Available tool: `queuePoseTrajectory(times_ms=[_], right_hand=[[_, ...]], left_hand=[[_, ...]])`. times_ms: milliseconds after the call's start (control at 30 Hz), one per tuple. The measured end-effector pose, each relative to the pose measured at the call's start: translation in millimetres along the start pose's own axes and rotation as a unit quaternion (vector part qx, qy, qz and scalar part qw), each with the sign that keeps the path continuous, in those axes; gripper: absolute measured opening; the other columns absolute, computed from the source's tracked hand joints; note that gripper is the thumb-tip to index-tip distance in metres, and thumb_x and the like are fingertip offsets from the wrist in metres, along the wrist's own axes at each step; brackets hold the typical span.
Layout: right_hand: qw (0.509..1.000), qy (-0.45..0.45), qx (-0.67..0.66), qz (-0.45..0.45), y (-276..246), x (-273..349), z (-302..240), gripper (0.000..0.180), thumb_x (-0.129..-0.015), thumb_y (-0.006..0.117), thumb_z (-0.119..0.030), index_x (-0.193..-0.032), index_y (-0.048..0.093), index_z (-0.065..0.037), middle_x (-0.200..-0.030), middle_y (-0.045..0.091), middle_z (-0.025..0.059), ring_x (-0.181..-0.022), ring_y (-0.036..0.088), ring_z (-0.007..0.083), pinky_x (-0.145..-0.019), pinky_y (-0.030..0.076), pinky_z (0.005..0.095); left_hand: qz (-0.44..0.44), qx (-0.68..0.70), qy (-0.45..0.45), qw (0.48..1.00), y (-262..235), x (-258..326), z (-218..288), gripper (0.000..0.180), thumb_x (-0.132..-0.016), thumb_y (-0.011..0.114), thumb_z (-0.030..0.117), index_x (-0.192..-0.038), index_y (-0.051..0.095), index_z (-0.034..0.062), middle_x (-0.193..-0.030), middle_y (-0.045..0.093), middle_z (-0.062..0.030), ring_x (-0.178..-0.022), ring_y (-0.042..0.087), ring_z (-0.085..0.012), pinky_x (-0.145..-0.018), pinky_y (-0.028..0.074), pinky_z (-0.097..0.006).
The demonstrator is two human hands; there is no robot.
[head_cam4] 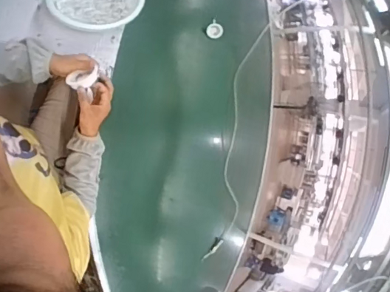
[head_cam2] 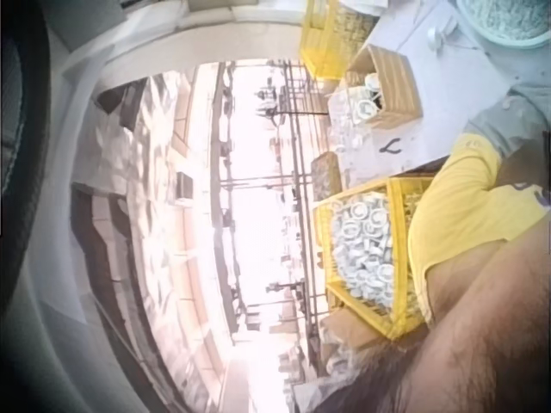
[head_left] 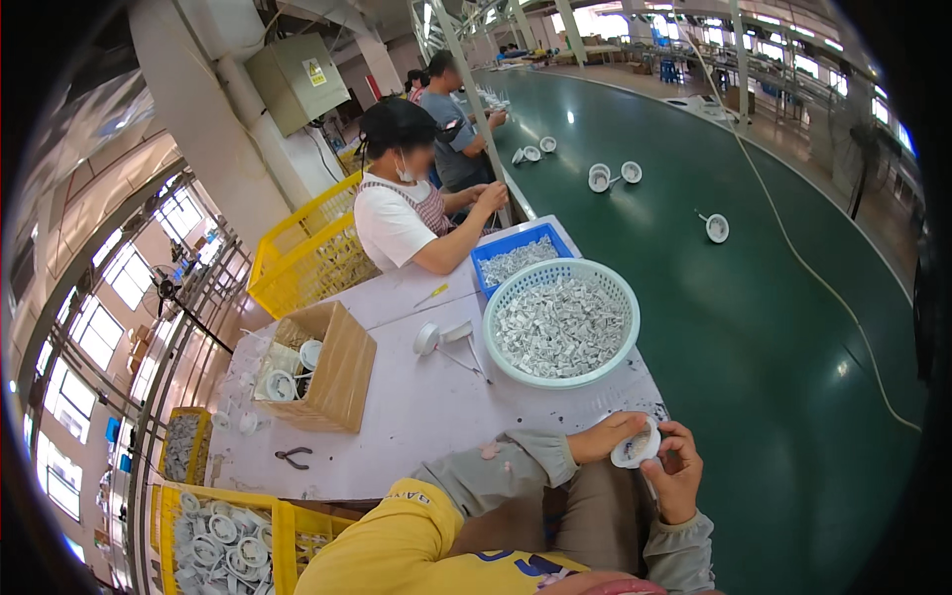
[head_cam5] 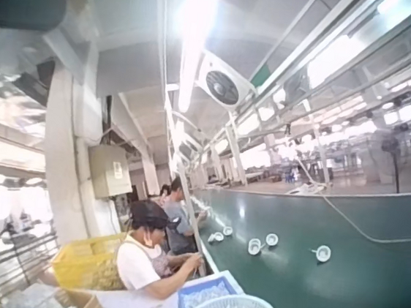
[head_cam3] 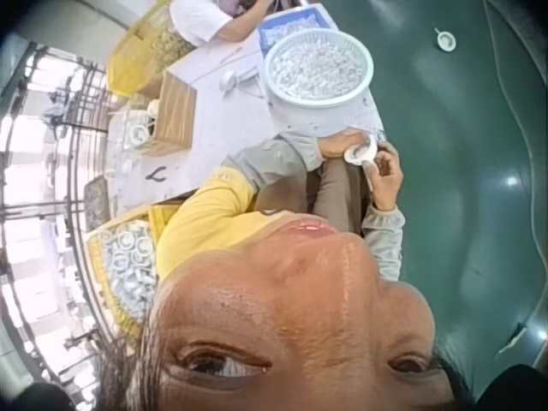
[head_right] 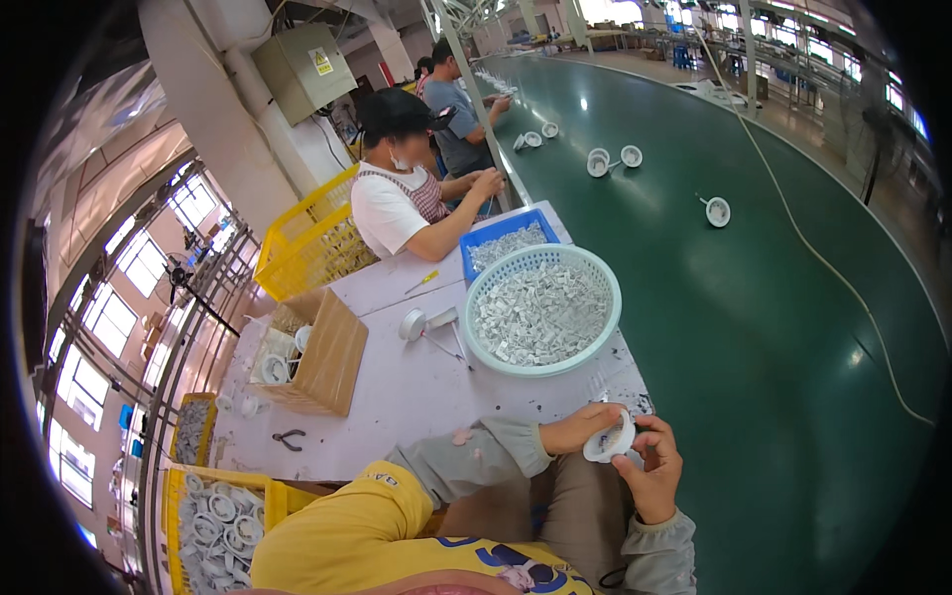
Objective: The person assembles LED light fixtures by taking plastic clips from a bowl and inserting them into the light housings by hand, then placing the assembled light fixtures onto the conveyor belt.
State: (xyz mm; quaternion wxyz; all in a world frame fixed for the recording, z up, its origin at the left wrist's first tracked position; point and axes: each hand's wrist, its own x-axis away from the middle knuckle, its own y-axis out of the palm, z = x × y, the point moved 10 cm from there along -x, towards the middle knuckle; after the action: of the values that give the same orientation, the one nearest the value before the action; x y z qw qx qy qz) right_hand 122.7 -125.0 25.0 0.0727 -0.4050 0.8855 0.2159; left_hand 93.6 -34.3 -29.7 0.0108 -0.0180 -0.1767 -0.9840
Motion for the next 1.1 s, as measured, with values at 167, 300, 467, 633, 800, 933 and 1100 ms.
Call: queuePoseTrajectory(times_ms=[167,300,467,633,800,933,1100], right_hand=[[0.996,0.086,-0.005,-0.008,-14,-1,22,0.015,-0.081,0.059,-0.017,-0.088,0.053,-0.005,-0.103,0.052,0.0061,-0.095,0.05,0.0133,-0.075,0.044,0.0253],[0.99,0.134,-0.014,0.04,-50,8,68,0.024,-0.09,0.048,-0.028,-0.087,0.055,-0.005,-0.085,0.057,0.0037,-0.077,0.053,0.0098,-0.061,0.043,0.0226],[0.991,0.124,0.046,-0.033,-29,10,81,0.028,-0.09,0.047,-0.029,-0.08,0.056,-0.004,-0.074,0.057,0.0036,-0.062,0.053,0.0091,-0.053,0.042,0.0199],[0.992,0.124,0.015,-0.035,-25,9,88,0.028,-0.09,0.048,-0.027,-0.078,0.055,-0.003,-0.072,0.058,0.0044,-0.059,0.053,0.0088,-0.052,0.043,0.02],[0.99,0.132,0.02,-0.042,-30,11,87,0.024,-0.09,0.048,-0.024,-0.076,0.055,-0.005,-0.071,0.058,0.0042,-0.059,0.053,0.0092,-0.051,0.043,0.0201],[0.988,0.144,0.023,-0.04,-18,8,76,0.024,-0.089,0.049,-0.023,-0.076,0.055,-0.004,-0.072,0.058,0.0043,-0.059,0.053,0.0095,-0.052,0.042,0.0209],[0.987,0.032,0.095,-0.126,24,-30,16,0.024,-0.088,0.05,-0.018,-0.073,0.057,0.0,-0.067,0.056,0.0029,-0.06,0.051,0.0092,-0.054,0.041,0.0218]], left_hand=[[0.117,-0.037,0.067,0.99,-8,23,10,0.032,-0.094,0.037,0.031,-0.101,0.051,0.0026,-0.085,0.051,0.0017,-0.077,0.048,-0.0041,-0.066,0.041,-0.018],[0.203,-0.134,0.072,0.967,-10,73,-6,0.026,-0.093,0.041,0.026,-0.101,0.051,0.0033,-0.085,0.05,0.0026,-0.08,0.046,-0.0041,-0.069,0.041,-0.019],[0.355,-0.156,0.089,0.918,-36,188,-5,0.024,-0.091,0.046,0.027,-0.092,0.055,0.0044,-0.082,0.052,0.0025,-0.078,0.047,-0.0046,-0.069,0.041,-0.021],[0.645,-0.115,0.213,0.725,-51,398,47,0.023,-0.087,0.051,0.026,-0.074,0.054,0.0065,-0.07,0.047,0.0037,-0.069,0.042,-0.0058,-0.059,0.037,-0.024],[0.787,-0.096,0.488,0.364,19,659,86,0.03,-0.087,0.049,0.031,-0.1,0.053,0.0047,-0.093,0.054,-0.0045,-0.085,0.052,-0.0142,-0.076,0.043,-0.028],[0.899,-0.128,0.367,0.199,78,817,68,0.056,-0.087,0.049,0.031,-0.13,0.03,0.001,-0.124,0.041,-0.014,-0.102,0.049,-0.0191,-0.085,0.041,-0.031],[0.952,-0.2,0.155,0.175,82,829,70,0.064,-0.088,0.047,0.027,-0.135,0.015,-0.0008,-0.138,0.025,-0.0148,-0.126,0.026,-0.0239,-0.102,0.02,-0.033]])
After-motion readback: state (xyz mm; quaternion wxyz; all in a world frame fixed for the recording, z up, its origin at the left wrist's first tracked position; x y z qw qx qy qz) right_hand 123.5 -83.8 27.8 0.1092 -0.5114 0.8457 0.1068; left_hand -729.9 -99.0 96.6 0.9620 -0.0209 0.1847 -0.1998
